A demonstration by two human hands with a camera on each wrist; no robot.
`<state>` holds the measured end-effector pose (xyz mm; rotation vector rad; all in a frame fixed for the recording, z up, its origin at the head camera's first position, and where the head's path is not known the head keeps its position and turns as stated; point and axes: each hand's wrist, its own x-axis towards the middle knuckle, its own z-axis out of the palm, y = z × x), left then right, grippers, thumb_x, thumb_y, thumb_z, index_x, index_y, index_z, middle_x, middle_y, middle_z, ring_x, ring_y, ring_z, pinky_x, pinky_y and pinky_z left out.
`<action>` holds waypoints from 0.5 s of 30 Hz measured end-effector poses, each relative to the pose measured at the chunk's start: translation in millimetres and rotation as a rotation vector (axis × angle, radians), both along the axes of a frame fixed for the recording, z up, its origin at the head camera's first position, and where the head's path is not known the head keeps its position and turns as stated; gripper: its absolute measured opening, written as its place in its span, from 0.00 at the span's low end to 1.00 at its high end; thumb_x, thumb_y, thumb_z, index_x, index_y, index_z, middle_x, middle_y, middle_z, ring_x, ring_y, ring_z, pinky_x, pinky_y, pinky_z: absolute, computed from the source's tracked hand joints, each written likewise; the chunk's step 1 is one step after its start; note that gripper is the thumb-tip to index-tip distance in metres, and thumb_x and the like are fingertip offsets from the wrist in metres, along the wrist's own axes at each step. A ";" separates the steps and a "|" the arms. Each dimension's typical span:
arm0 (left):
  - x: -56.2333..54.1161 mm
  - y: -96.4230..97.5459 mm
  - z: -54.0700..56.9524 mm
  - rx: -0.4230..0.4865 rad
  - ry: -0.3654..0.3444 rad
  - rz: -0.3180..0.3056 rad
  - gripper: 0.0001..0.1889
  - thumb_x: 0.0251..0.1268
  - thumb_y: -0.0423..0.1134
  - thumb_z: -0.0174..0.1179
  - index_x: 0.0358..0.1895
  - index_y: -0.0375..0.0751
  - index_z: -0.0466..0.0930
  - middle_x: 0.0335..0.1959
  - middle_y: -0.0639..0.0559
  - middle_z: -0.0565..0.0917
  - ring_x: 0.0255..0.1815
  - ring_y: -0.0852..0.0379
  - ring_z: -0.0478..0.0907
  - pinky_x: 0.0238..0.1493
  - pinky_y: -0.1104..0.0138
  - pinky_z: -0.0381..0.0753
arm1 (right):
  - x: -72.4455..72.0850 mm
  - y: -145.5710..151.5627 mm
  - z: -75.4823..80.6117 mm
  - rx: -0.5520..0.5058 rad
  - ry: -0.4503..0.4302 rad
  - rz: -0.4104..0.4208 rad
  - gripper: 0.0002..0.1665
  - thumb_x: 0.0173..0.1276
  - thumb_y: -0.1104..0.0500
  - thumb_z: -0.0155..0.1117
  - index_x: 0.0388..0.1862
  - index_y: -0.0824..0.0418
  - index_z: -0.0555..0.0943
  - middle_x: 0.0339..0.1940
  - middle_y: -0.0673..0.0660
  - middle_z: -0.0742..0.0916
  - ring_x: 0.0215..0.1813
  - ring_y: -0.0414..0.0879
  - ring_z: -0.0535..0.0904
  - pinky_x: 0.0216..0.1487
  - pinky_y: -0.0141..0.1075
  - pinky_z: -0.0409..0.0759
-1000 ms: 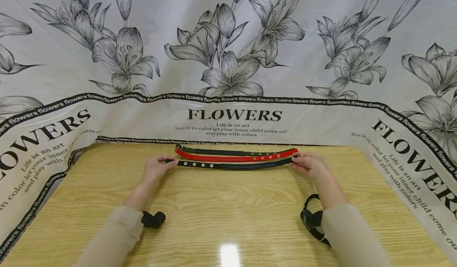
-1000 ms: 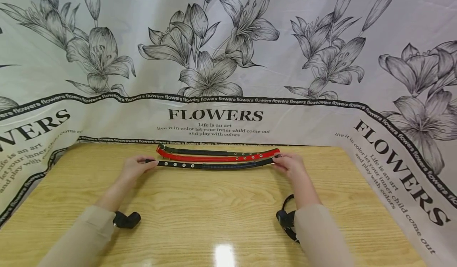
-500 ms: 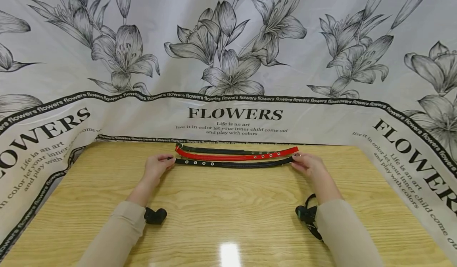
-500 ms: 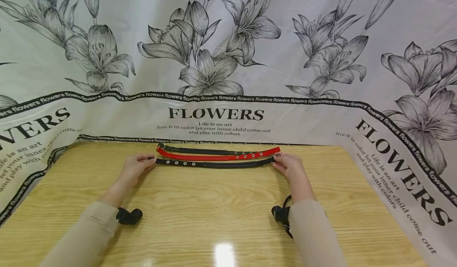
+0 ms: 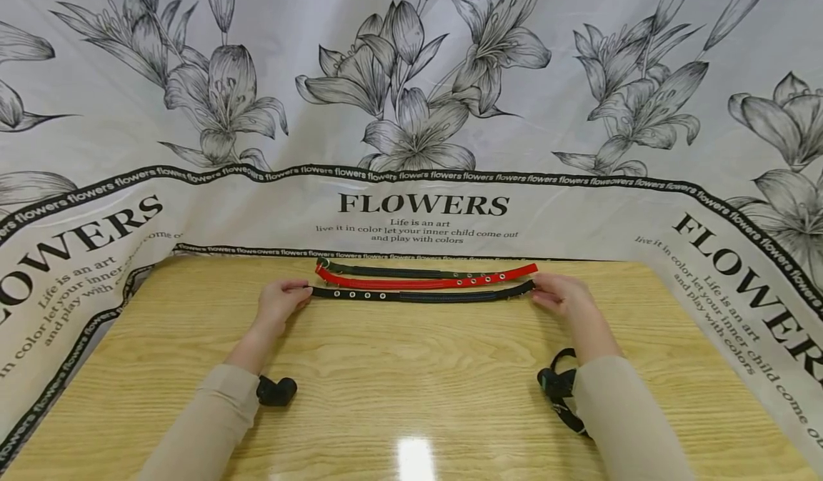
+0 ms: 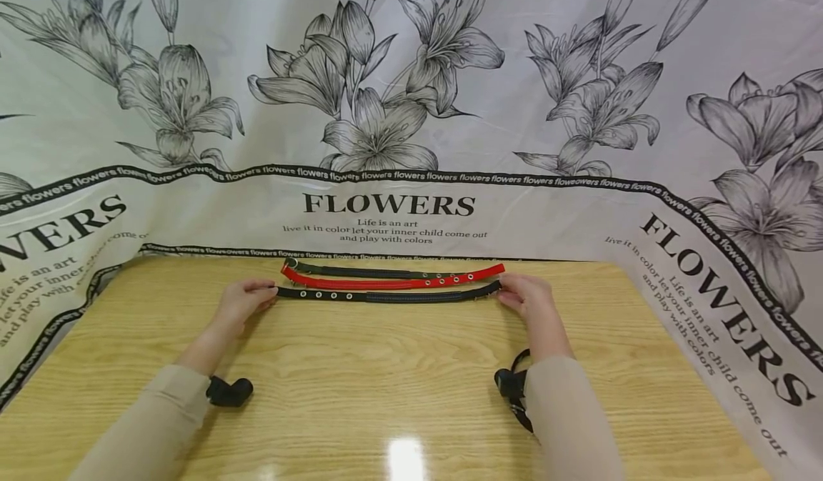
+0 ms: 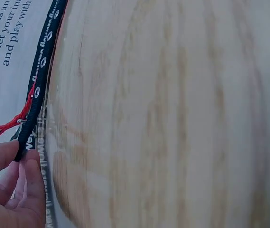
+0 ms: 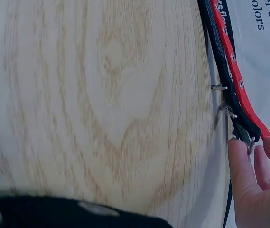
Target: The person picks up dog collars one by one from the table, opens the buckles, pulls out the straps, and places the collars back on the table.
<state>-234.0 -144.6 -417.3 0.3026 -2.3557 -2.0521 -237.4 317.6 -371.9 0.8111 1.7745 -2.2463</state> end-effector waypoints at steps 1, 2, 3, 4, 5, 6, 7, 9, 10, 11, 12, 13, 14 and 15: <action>0.4 -0.4 0.6 -0.008 -0.001 -0.002 0.18 0.63 0.26 0.56 0.54 0.18 0.71 0.32 0.49 0.81 0.28 0.67 0.77 0.37 0.72 0.80 | 0.5 1.3 0.3 -0.002 -0.001 0.010 0.16 0.65 0.70 0.56 0.19 0.57 0.80 0.19 0.53 0.83 0.25 0.44 0.82 0.38 0.33 0.82; 0.7 -1.2 1.0 -0.017 -0.001 -0.007 0.19 0.63 0.27 0.56 0.55 0.18 0.70 0.32 0.49 0.81 0.28 0.67 0.77 0.38 0.72 0.80 | 0.9 2.9 0.4 -0.004 -0.001 0.017 0.16 0.65 0.69 0.56 0.20 0.56 0.80 0.19 0.53 0.84 0.26 0.44 0.83 0.38 0.33 0.82; 0.8 -1.8 1.4 -0.027 -0.002 -0.011 0.19 0.63 0.27 0.56 0.55 0.18 0.70 0.32 0.48 0.81 0.28 0.68 0.77 0.38 0.71 0.80 | 1.6 4.1 0.8 -0.003 -0.002 0.024 0.15 0.66 0.69 0.56 0.21 0.56 0.80 0.20 0.53 0.84 0.26 0.44 0.83 0.39 0.33 0.82; 1.1 -2.3 2.0 -0.032 -0.003 -0.014 0.19 0.63 0.28 0.56 0.55 0.19 0.70 0.33 0.48 0.82 0.28 0.68 0.77 0.38 0.71 0.80 | 2.2 5.2 1.2 -0.001 0.001 0.028 0.14 0.66 0.69 0.56 0.22 0.56 0.79 0.20 0.53 0.84 0.27 0.43 0.83 0.39 0.33 0.82; 1.3 -2.7 2.4 -0.039 -0.006 -0.014 0.19 0.63 0.28 0.56 0.55 0.19 0.71 0.33 0.47 0.82 0.29 0.67 0.77 0.38 0.71 0.80 | 2.8 6.4 1.6 0.001 0.002 0.032 0.14 0.66 0.69 0.55 0.23 0.57 0.79 0.20 0.53 0.84 0.27 0.43 0.83 0.39 0.33 0.82; 1.5 -3.3 2.6 -0.044 -0.009 -0.016 0.19 0.63 0.28 0.57 0.55 0.20 0.71 0.34 0.47 0.82 0.29 0.67 0.77 0.39 0.71 0.80 | 3.3 7.4 1.8 0.005 0.003 0.034 0.13 0.67 0.68 0.55 0.24 0.57 0.79 0.20 0.53 0.84 0.27 0.43 0.83 0.39 0.33 0.82; 1.8 -3.8 2.9 -0.050 -0.011 -0.019 0.19 0.64 0.28 0.57 0.55 0.20 0.71 0.35 0.46 0.82 0.30 0.67 0.77 0.39 0.71 0.80 | 3.8 8.3 2.0 0.006 0.005 0.040 0.12 0.67 0.68 0.55 0.24 0.57 0.78 0.20 0.53 0.84 0.27 0.43 0.83 0.39 0.33 0.82; 2.5 -4.8 2.9 -0.061 -0.015 -0.026 0.19 0.64 0.29 0.56 0.55 0.20 0.70 0.36 0.45 0.82 0.31 0.67 0.77 0.39 0.71 0.80 | 5.0 9.7 2.7 0.004 0.007 0.053 0.11 0.67 0.69 0.54 0.26 0.58 0.78 0.20 0.53 0.85 0.28 0.43 0.84 0.39 0.33 0.82; 3.0 -5.3 2.9 -0.067 -0.016 -0.031 0.19 0.64 0.29 0.56 0.55 0.20 0.71 0.37 0.44 0.82 0.31 0.66 0.78 0.39 0.71 0.80 | 5.3 10.4 2.8 0.003 0.006 0.058 0.11 0.67 0.68 0.54 0.26 0.58 0.78 0.21 0.53 0.85 0.28 0.43 0.84 0.39 0.33 0.82; 3.6 -5.9 2.7 -0.072 -0.018 -0.034 0.19 0.64 0.29 0.56 0.55 0.20 0.71 0.37 0.44 0.82 0.31 0.66 0.78 0.39 0.71 0.80 | 5.7 11.1 3.1 0.005 0.006 0.065 0.11 0.67 0.68 0.54 0.26 0.58 0.78 0.21 0.53 0.85 0.28 0.44 0.84 0.39 0.33 0.82; 4.2 -6.6 2.6 -0.076 -0.020 -0.040 0.19 0.64 0.29 0.56 0.55 0.20 0.71 0.37 0.44 0.82 0.32 0.66 0.78 0.38 0.71 0.80 | 6.0 12.0 3.4 0.006 0.004 0.071 0.11 0.67 0.68 0.54 0.26 0.58 0.78 0.20 0.53 0.84 0.28 0.44 0.84 0.39 0.33 0.82; 4.6 -7.4 2.2 -0.081 -0.018 -0.047 0.19 0.64 0.29 0.56 0.55 0.20 0.71 0.37 0.44 0.82 0.32 0.65 0.78 0.38 0.71 0.80 | 6.6 12.9 4.1 0.008 -0.001 0.079 0.11 0.67 0.68 0.54 0.26 0.57 0.78 0.20 0.53 0.84 0.28 0.43 0.84 0.39 0.34 0.82; 5.1 -8.3 2.0 -0.083 -0.022 -0.052 0.19 0.64 0.29 0.56 0.55 0.20 0.71 0.37 0.44 0.82 0.32 0.65 0.78 0.38 0.71 0.80 | 7.4 14.0 5.1 0.013 -0.007 0.082 0.12 0.67 0.67 0.55 0.25 0.57 0.78 0.21 0.53 0.84 0.28 0.43 0.83 0.40 0.34 0.82; 5.8 -9.0 2.3 -0.083 -0.026 -0.059 0.19 0.64 0.29 0.56 0.55 0.21 0.71 0.37 0.45 0.82 0.32 0.65 0.78 0.37 0.71 0.80 | 8.3 15.2 6.3 0.020 -0.014 0.088 0.12 0.67 0.67 0.55 0.25 0.56 0.78 0.21 0.52 0.84 0.28 0.43 0.83 0.40 0.34 0.82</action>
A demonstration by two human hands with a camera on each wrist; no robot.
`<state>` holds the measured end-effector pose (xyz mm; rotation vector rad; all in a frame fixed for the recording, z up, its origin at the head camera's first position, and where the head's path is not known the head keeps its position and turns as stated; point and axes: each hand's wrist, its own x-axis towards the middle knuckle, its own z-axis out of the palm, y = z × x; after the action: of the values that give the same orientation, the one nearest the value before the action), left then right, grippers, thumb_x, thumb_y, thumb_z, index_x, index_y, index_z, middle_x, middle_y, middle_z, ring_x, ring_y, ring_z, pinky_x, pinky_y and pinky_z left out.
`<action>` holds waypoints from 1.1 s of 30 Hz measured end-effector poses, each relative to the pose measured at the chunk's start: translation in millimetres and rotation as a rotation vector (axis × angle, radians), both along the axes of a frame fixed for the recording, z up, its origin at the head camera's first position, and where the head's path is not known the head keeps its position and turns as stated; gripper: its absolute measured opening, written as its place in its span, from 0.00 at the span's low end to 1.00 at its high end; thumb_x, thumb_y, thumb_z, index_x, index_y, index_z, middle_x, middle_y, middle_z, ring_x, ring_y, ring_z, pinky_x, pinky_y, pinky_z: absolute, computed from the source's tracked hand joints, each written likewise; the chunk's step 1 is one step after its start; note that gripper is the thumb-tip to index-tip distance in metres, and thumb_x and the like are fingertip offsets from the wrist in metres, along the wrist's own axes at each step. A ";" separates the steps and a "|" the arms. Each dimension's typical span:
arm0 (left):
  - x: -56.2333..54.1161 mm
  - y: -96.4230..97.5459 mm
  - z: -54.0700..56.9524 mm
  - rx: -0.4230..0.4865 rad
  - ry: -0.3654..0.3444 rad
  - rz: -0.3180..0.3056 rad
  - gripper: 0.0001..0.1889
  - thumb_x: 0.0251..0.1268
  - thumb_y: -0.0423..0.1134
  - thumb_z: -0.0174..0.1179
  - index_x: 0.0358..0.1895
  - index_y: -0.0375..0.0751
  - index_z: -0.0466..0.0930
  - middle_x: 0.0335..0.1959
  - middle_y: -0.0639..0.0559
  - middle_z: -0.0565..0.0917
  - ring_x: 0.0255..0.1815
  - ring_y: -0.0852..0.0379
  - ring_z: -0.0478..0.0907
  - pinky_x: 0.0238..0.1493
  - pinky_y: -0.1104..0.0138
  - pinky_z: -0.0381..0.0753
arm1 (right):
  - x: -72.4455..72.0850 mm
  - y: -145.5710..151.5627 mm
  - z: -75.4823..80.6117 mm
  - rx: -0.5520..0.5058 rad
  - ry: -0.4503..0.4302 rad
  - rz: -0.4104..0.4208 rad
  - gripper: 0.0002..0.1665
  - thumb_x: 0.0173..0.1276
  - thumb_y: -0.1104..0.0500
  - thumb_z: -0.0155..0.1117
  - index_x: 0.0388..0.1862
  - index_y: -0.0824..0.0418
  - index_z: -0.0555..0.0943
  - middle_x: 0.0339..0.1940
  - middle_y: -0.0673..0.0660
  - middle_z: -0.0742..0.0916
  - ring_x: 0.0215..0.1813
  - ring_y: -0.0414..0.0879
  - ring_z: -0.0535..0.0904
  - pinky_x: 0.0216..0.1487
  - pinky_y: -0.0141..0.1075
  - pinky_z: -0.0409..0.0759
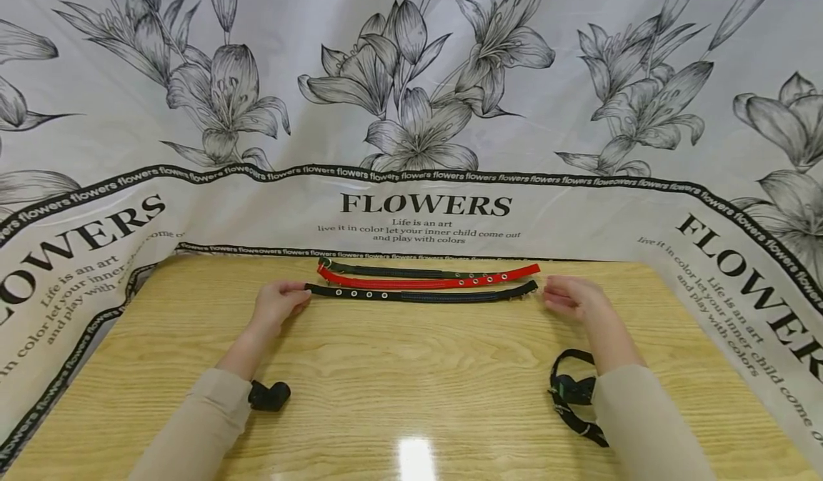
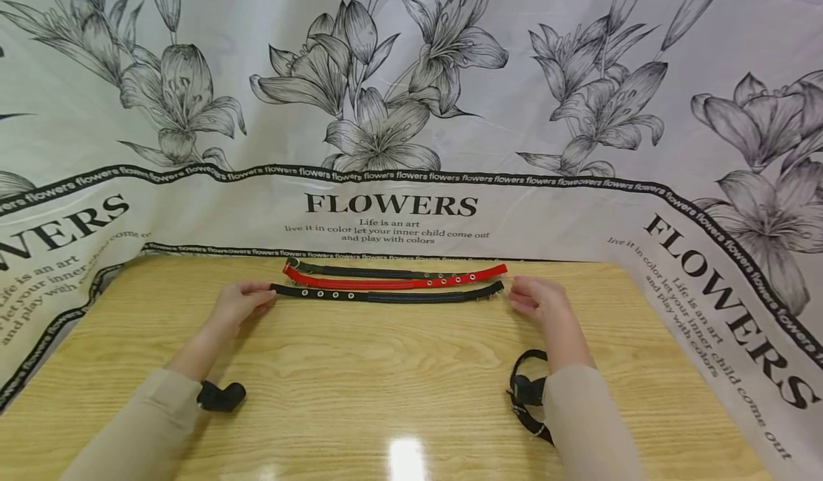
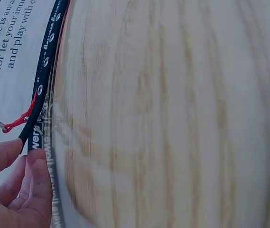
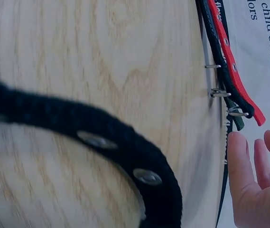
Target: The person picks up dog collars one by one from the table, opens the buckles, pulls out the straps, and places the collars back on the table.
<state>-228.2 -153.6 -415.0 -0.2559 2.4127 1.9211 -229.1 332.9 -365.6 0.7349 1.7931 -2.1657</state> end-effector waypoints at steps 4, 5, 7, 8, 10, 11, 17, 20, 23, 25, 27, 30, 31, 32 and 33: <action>2.4 -1.2 3.7 0.025 -0.023 -0.011 0.19 0.64 0.30 0.57 0.55 0.21 0.70 0.35 0.46 0.83 0.31 0.64 0.79 0.35 0.72 0.80 | 3.4 7.4 7.1 0.019 -0.001 0.044 0.13 0.68 0.65 0.55 0.24 0.54 0.79 0.22 0.50 0.84 0.29 0.42 0.83 0.44 0.36 0.81; 3.7 -0.7 5.7 0.044 -0.034 -0.012 0.20 0.64 0.30 0.57 0.56 0.20 0.70 0.35 0.45 0.83 0.31 0.64 0.79 0.35 0.72 0.80 | 4.5 9.3 9.4 0.024 0.003 0.056 0.12 0.68 0.64 0.55 0.26 0.54 0.79 0.23 0.50 0.84 0.30 0.42 0.84 0.45 0.37 0.81; 6.4 0.5 10.1 0.093 -0.057 -0.010 0.20 0.64 0.29 0.57 0.56 0.20 0.68 0.35 0.44 0.82 0.30 0.64 0.79 0.34 0.72 0.80 | 6.1 13.8 13.5 0.039 0.026 0.098 0.09 0.69 0.64 0.55 0.29 0.54 0.78 0.24 0.49 0.84 0.31 0.42 0.84 0.46 0.37 0.80; 7.8 1.0 12.4 0.119 -0.070 -0.004 0.21 0.64 0.29 0.57 0.57 0.20 0.68 0.35 0.44 0.82 0.29 0.64 0.79 0.33 0.73 0.80 | 6.9 15.7 15.5 0.053 0.040 0.119 0.07 0.69 0.64 0.55 0.32 0.55 0.78 0.24 0.48 0.84 0.31 0.42 0.84 0.47 0.38 0.80; 11.4 2.2 17.6 0.159 -0.098 0.010 0.22 0.64 0.29 0.57 0.58 0.20 0.66 0.35 0.45 0.81 0.28 0.64 0.79 0.32 0.74 0.80 | 8.7 19.9 19.2 0.088 0.064 0.167 0.04 0.69 0.64 0.55 0.38 0.56 0.76 0.26 0.47 0.84 0.32 0.41 0.84 0.46 0.38 0.81; 13.3 3.0 20.3 0.179 -0.110 0.019 0.23 0.63 0.28 0.57 0.59 0.21 0.65 0.35 0.46 0.81 0.28 0.64 0.79 0.32 0.74 0.80 | 9.8 22.1 20.8 0.107 0.075 0.184 0.05 0.68 0.64 0.56 0.41 0.56 0.75 0.26 0.47 0.85 0.32 0.41 0.84 0.46 0.39 0.81; 22.5 11.1 31.3 0.201 -0.111 0.072 0.23 0.62 0.29 0.59 0.59 0.24 0.65 0.30 0.51 0.80 0.28 0.63 0.79 0.34 0.71 0.80 | 19.2 38.6 25.2 0.221 0.121 0.276 0.09 0.68 0.62 0.58 0.45 0.55 0.75 0.28 0.44 0.84 0.34 0.39 0.83 0.45 0.38 0.81; 25.7 18.5 32.9 0.151 -0.102 0.036 0.20 0.62 0.31 0.59 0.56 0.26 0.68 0.34 0.47 0.82 0.31 0.59 0.80 0.37 0.68 0.80 | 25.6 46.8 24.0 0.247 0.130 0.314 0.06 0.68 0.61 0.58 0.42 0.51 0.77 0.29 0.42 0.84 0.35 0.38 0.83 0.43 0.36 0.81; 28.6 28.5 33.1 0.085 -0.101 -0.054 0.18 0.64 0.34 0.58 0.54 0.28 0.71 0.43 0.40 0.81 0.39 0.51 0.81 0.41 0.63 0.79 | 32.8 52.7 19.7 0.270 0.122 0.351 0.09 0.68 0.60 0.58 0.34 0.45 0.81 0.30 0.42 0.84 0.36 0.38 0.83 0.41 0.35 0.82; 30.4 36.4 32.3 0.066 -0.103 -0.118 0.18 0.64 0.34 0.58 0.54 0.28 0.71 0.48 0.38 0.79 0.45 0.46 0.79 0.46 0.60 0.79 | 38.0 55.4 15.5 0.286 0.113 0.377 0.12 0.68 0.60 0.59 0.30 0.42 0.81 0.31 0.42 0.84 0.36 0.38 0.82 0.41 0.36 0.82; 32.5 45.7 31.0 0.062 -0.106 -0.182 0.18 0.65 0.34 0.57 0.54 0.28 0.72 0.50 0.37 0.78 0.50 0.43 0.77 0.49 0.57 0.78 | 43.5 57.9 11.3 0.328 0.104 0.400 0.10 0.67 0.60 0.59 0.32 0.43 0.81 0.33 0.42 0.84 0.37 0.38 0.82 0.42 0.38 0.82; 35.9 61.6 27.8 0.086 -0.107 -0.268 0.18 0.64 0.33 0.57 0.55 0.27 0.71 0.50 0.35 0.78 0.52 0.41 0.76 0.51 0.56 0.77 | 52.3 63.9 6.0 0.409 0.105 0.420 0.06 0.67 0.58 0.60 0.39 0.49 0.81 0.35 0.42 0.84 0.38 0.37 0.81 0.43 0.40 0.81; 37.0 67.3 26.2 0.098 -0.107 -0.289 0.18 0.64 0.32 0.57 0.55 0.27 0.71 0.50 0.34 0.78 0.51 0.41 0.77 0.51 0.56 0.78 | 55.2 66.6 4.6 0.435 0.103 0.422 0.06 0.67 0.58 0.60 0.41 0.50 0.81 0.35 0.41 0.83 0.38 0.37 0.80 0.43 0.41 0.81; 38.1 72.9 24.6 0.107 -0.108 -0.311 0.18 0.64 0.32 0.57 0.55 0.27 0.71 0.49 0.34 0.79 0.51 0.41 0.77 0.50 0.56 0.78 | 58.0 69.5 3.3 0.457 0.099 0.421 0.07 0.66 0.58 0.60 0.43 0.51 0.81 0.35 0.41 0.83 0.37 0.37 0.80 0.43 0.40 0.81; 39.1 78.5 22.8 0.120 -0.111 -0.326 0.18 0.63 0.32 0.58 0.55 0.26 0.71 0.48 0.33 0.79 0.50 0.41 0.77 0.49 0.56 0.79 | 60.7 72.6 2.0 0.475 0.101 0.426 0.08 0.67 0.58 0.60 0.44 0.53 0.81 0.35 0.41 0.83 0.37 0.37 0.79 0.42 0.41 0.81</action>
<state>-189.1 -75.0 -392.2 0.0344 2.1048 1.8411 -168.4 405.5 -363.6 0.2854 2.2985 -1.5470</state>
